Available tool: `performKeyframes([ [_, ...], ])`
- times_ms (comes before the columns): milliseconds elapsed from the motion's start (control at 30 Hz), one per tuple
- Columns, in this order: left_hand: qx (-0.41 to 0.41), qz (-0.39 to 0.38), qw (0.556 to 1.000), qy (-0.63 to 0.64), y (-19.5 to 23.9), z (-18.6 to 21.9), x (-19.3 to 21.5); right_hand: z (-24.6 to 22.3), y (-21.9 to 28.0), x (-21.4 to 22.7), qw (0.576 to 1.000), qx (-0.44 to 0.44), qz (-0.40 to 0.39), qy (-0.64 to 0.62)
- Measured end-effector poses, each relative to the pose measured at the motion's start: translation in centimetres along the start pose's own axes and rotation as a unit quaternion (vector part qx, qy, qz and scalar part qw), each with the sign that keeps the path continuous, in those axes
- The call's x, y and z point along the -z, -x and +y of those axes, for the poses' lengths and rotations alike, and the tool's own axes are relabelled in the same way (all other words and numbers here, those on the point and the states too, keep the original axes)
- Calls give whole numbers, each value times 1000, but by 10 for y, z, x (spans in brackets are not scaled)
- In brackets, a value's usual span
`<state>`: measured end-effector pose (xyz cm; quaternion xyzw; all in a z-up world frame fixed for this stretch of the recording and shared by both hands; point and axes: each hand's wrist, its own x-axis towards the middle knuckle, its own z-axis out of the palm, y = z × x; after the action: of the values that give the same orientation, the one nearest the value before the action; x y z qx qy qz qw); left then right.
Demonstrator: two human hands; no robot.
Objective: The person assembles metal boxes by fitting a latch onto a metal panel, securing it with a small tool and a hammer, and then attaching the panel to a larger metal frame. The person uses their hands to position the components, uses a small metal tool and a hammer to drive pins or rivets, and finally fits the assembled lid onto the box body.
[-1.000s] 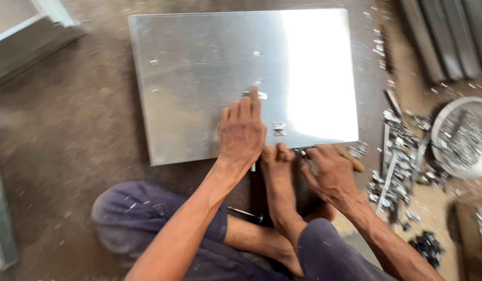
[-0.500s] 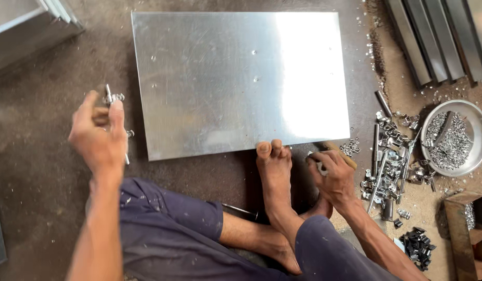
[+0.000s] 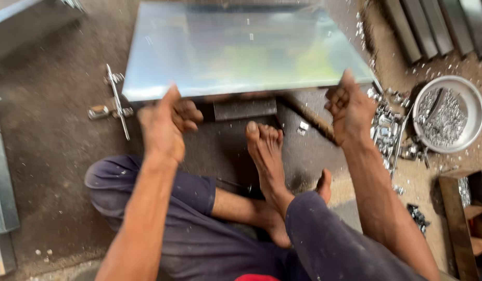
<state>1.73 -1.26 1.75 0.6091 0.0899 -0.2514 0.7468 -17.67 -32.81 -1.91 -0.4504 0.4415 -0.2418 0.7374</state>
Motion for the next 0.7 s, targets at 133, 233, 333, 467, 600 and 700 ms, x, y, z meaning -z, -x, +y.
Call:
performKeyframes([
  [133, 48, -29, 997, 62, 7, -28, -5, 32, -18, 16, 999, -13, 28, 31],
  [233, 90, -54, 991, 84, 13, -83, 31, 77, -8, 55, 999, -38, 24, 6],
  [333, 150, -15, 988, 42, 4, -103, 50, 85, -12, 62, 993, -94, 66, 3],
  [467, 157, -7, 986, 50, 5, -102, 52, 70, -6, 58, 993, -94, 66, 9],
  [600, 36, -154, 966, -205, 32, -109, 51, 68, 13, 76, 872, 78, 12, 484],
  [700, -232, -326, 722, -565, 52, -126, 46, 78, 15, 92, 676, 278, -32, 681],
])
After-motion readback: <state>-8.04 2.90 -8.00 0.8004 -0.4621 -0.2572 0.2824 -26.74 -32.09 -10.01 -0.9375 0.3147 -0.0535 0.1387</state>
